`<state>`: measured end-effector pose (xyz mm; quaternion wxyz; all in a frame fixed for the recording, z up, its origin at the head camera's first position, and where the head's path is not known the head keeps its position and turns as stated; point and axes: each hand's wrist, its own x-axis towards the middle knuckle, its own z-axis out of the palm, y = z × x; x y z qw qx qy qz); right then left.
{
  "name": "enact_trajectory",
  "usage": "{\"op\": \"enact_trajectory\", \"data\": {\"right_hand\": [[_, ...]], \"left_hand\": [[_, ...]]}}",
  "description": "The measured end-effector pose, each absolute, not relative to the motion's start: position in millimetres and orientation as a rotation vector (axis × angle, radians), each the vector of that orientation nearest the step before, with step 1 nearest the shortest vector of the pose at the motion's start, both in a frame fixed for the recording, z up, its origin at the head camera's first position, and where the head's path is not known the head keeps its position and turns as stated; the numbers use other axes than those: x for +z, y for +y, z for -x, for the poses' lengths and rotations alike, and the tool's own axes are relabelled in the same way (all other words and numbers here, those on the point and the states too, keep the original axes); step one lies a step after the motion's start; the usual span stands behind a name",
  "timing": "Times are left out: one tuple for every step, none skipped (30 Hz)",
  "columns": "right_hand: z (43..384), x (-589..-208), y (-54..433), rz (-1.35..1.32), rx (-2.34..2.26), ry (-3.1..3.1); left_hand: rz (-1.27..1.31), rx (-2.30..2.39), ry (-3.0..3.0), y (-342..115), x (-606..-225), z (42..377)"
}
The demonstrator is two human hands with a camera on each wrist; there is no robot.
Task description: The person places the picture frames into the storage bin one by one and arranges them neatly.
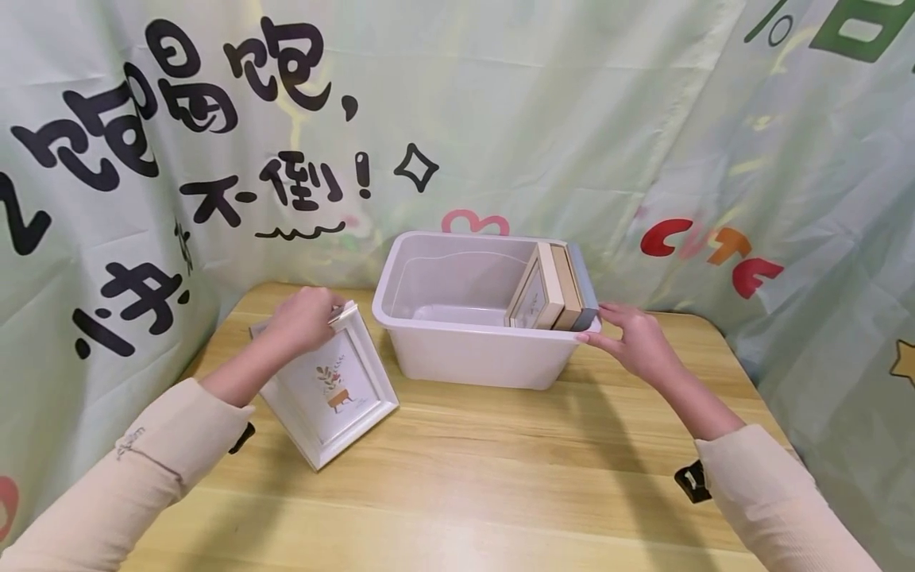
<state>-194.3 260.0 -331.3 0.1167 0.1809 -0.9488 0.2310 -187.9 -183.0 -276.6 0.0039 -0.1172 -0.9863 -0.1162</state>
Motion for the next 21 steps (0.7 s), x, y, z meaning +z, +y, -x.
{"op": "enact_trajectory", "data": {"right_hand": [[195,-331,260,-0.528,0.675,-2.78],[195,-331,260,-0.528,0.673,-2.781],[195,-331,261,-0.529,0.668,-2.783],[195,-331,261,-0.531,0.668,-2.783],[195,-331,261,-0.536,0.669,-2.781],[195,-331,260,-0.539,0.669,-2.78],[195,-331,260,-0.545,0.671,-2.778],[195,-331,260,-0.546,0.675,-2.775],[195,-331,260,-0.547,0.683,-2.77],[194,-331,260,-0.546,0.689,-2.764],[194,-331,260,-0.545,0.696,-2.758],[193,-331,260,-0.544,0.7,-2.752],[194,-331,261,-0.547,0.699,-2.747],[193,-331,261,-0.55,0.699,-2.741],[194,-331,261,-0.551,0.702,-2.738],[194,-331,261,-0.552,0.702,-2.738],[194,-331,261,-0.554,0.706,-2.738],[195,-332,261,-0.56,0.702,-2.736],[195,-332,261,-0.561,0.703,-2.737],[195,-331,260,-0.56,0.707,-2.738],[195,-331,260,-0.559,0.709,-2.742]], "left_hand": [[0.389,-0.347,-3.083,-183,-275,187],[0.42,-0.336,-3.075,-183,-274,186],[0.451,-0.329,-3.067,-184,-272,185],[0.48,-0.324,-3.061,-185,-270,184],[0.505,-0.326,-3.061,-186,-268,182],[0.53,-0.326,-3.063,-187,-265,180],[0.556,-0.325,-3.063,-188,-262,178],[0.577,-0.324,-3.063,-190,-259,177],[0.587,-0.32,-3.064,-191,-257,175],[0.59,-0.309,-3.063,-192,-254,173],[0.588,-0.289,-3.058,-194,-252,172],[0.58,-0.266,-3.051,-195,-249,171],[0.564,-0.248,-3.047,-196,-247,170],[0.55,-0.237,-3.04,-198,-245,169],[0.534,-0.237,-3.036,-199,-244,168],[0.518,-0.248,-3.034,-200,-242,167],[0.504,-0.274,-3.036,-201,-241,167],[0.495,-0.308,-3.035,-202,-241,167],[0.493,-0.346,-3.029,-203,-241,167],[0.496,-0.392,-3.021,-204,-241,167],[0.5,-0.43,-3.008,-205,-241,167]]}}
